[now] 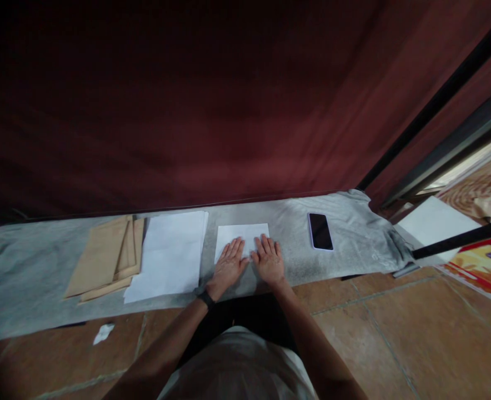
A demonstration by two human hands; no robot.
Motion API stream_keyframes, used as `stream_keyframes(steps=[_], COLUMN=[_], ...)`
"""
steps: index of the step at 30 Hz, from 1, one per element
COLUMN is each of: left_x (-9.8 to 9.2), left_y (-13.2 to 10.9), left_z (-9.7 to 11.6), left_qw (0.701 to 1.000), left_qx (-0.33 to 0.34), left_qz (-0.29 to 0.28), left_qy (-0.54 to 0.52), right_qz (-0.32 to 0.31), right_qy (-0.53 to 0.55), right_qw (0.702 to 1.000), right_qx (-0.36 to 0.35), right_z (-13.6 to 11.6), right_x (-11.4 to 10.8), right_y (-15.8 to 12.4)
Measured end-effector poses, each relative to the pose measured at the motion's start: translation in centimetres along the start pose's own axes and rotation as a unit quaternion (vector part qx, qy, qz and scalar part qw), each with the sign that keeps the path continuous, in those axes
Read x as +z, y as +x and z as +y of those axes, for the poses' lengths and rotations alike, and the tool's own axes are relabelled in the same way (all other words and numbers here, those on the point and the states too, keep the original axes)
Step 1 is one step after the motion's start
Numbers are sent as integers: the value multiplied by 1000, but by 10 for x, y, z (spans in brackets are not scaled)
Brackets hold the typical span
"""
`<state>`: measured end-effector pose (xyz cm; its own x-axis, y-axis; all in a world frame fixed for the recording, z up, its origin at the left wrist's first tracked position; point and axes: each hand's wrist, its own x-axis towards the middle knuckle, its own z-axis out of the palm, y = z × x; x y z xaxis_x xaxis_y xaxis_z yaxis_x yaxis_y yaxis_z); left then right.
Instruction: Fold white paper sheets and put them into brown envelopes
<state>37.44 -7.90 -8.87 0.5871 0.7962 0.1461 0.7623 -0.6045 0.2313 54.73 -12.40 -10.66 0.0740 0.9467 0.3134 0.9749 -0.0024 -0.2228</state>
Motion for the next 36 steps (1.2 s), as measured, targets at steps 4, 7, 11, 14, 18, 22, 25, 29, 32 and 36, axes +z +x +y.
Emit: stream_keyframes(steps=[4, 7, 11, 14, 18, 22, 25, 29, 32, 36], left_x=[-6, -9, -10, -10, -11, -11, -11, -13, -13, -13], left_y=[-17, -27, -31, -30, -30, -31, -32, -33, -36, -39], left_z=[-20, -26, -23, -21, -21, -20, -20, -20, -22, -25], left_qw=[999, 999, 998, 998, 997, 998, 998, 998, 998, 996], left_qx=[-27, -43, -56, -60, -63, -60, -60, -56, -55, -59], left_qz=[8, 8, 7, 3, -2, 4, 12, 22, 31, 51], left_qy=[21, 30, 32, 34, 34, 24, 12, 0, -13, -32], right_qz=[11, 25, 20, -5, -13, -9, -8, 12, 36, 64], right_qy=[19, 45, 88, 158, 215, 274, 342, 432, 481, 515], right_qw=[1000, 998, 988, 968, 943, 923, 901, 865, 841, 824], right_qx=[4, 48, 124, 193, 254, 271, 267, 255, 244, 227], right_z=[2, 7, 14, 16, 18, 23, 23, 16, 8, 1], right_x=[-1, -4, -10, -13, -14, -14, -17, -26, -39, -69], right_y=[1, 4, 15, 26, 36, 39, 39, 37, 39, 51])
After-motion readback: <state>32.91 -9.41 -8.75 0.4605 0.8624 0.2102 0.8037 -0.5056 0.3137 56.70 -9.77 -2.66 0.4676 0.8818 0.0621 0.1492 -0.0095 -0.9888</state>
